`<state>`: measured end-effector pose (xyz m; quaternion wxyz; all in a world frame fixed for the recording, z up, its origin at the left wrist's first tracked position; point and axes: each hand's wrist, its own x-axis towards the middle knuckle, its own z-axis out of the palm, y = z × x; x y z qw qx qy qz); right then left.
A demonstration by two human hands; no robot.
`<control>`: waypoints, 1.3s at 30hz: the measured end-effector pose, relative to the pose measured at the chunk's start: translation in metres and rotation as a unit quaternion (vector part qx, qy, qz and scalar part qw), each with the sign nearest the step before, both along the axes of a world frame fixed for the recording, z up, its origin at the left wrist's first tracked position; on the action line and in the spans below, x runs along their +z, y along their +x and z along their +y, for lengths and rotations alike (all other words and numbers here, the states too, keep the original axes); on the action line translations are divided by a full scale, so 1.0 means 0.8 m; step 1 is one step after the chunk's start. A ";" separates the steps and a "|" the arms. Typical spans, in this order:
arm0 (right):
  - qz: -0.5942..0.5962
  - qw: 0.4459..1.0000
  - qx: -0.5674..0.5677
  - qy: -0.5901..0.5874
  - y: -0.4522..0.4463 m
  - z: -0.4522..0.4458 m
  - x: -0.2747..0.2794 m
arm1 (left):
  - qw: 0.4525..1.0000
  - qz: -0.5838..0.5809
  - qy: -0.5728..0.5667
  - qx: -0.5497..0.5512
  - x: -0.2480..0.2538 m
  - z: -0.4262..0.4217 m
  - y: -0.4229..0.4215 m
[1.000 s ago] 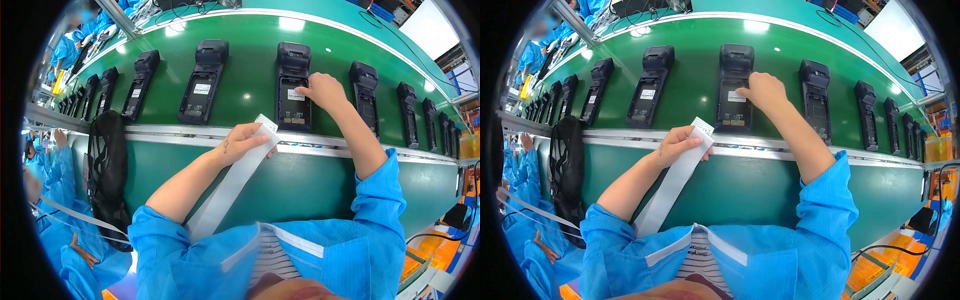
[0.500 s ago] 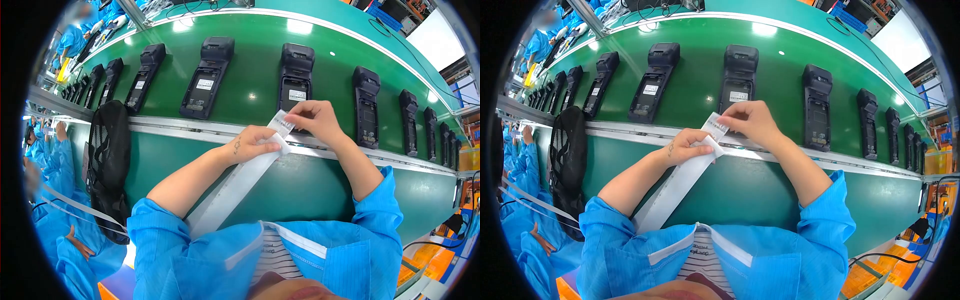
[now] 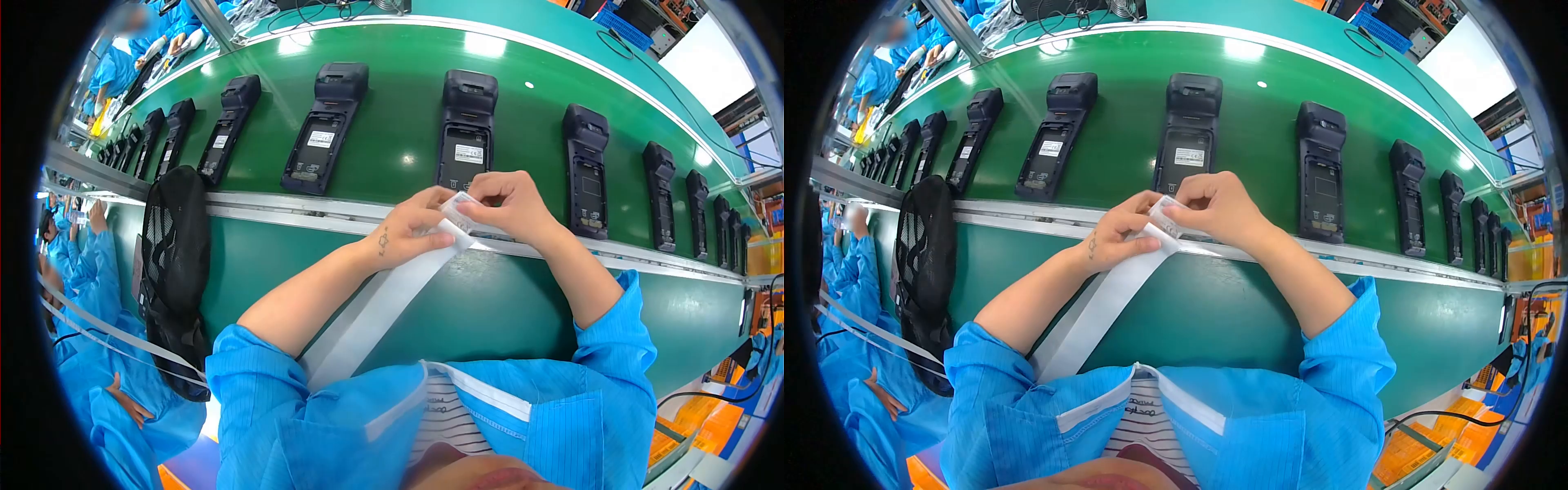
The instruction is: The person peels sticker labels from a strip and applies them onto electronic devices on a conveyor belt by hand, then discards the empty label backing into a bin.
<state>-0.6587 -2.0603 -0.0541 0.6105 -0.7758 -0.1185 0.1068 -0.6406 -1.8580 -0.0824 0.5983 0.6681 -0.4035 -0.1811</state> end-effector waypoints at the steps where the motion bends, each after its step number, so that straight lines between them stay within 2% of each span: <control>1: -0.011 1.000 0.018 -0.013 -0.002 0.000 0.003 | 1.000 0.005 0.002 -0.008 0.000 0.000 -0.001; 4: -0.129 0.989 0.070 -0.012 -0.002 0.001 -0.015 | 0.996 0.034 0.045 -0.063 -0.003 0.000 -0.001; 7: -0.161 0.983 0.065 -0.067 -0.007 0.009 -0.019 | 0.991 0.083 0.076 -0.070 -0.001 0.000 0.000; 10: 0.051 0.996 -0.037 0.064 -0.012 0.014 -0.012 | 0.972 0.213 0.100 0.009 -0.003 -0.004 -0.003; 13: 0.086 0.970 -0.087 0.209 -0.008 0.005 -0.020 | 0.973 0.216 0.070 0.052 0.013 -0.015 -0.009; 20: 0.061 0.950 -0.138 0.274 -0.018 0.011 -0.040 | 0.972 0.209 0.069 0.079 0.002 -0.020 -0.012; 23: -0.039 0.963 -0.201 0.173 -0.022 0.002 -0.031 | 0.973 0.203 0.107 0.039 0.009 -0.024 -0.013; 25: -0.153 0.939 -0.271 0.146 -0.010 -0.012 -0.031 | 0.971 0.212 0.106 0.029 0.008 -0.027 -0.015; 26: -0.117 0.925 -0.303 0.198 -0.009 -0.028 -0.023 | 0.970 0.216 0.106 0.023 0.008 -0.029 -0.016; 29: -0.215 0.875 -0.388 0.193 0.012 -0.121 -0.011 | 0.975 0.189 0.106 0.042 0.011 -0.035 -0.019; 30: -0.190 0.874 -0.423 0.143 0.014 -0.156 -0.009 | 0.981 0.157 0.102 0.041 0.008 -0.035 -0.018; 32: -0.082 0.922 -0.370 0.083 0.007 -0.222 -0.024 | 0.990 0.094 0.095 0.038 0.001 -0.036 -0.014; 33: -0.017 0.935 -0.352 0.040 -0.001 -0.235 -0.026 | 0.995 0.047 0.085 0.035 -0.001 -0.037 -0.012; 35: 0.041 0.950 -0.310 0.019 -0.009 -0.247 -0.042 | 0.996 -0.050 0.064 0.028 -0.004 -0.039 -0.009; 39: 0.032 0.952 -0.304 -0.017 -0.011 -0.246 -0.050 | 0.990 0.100 0.091 0.025 0.000 -0.038 -0.012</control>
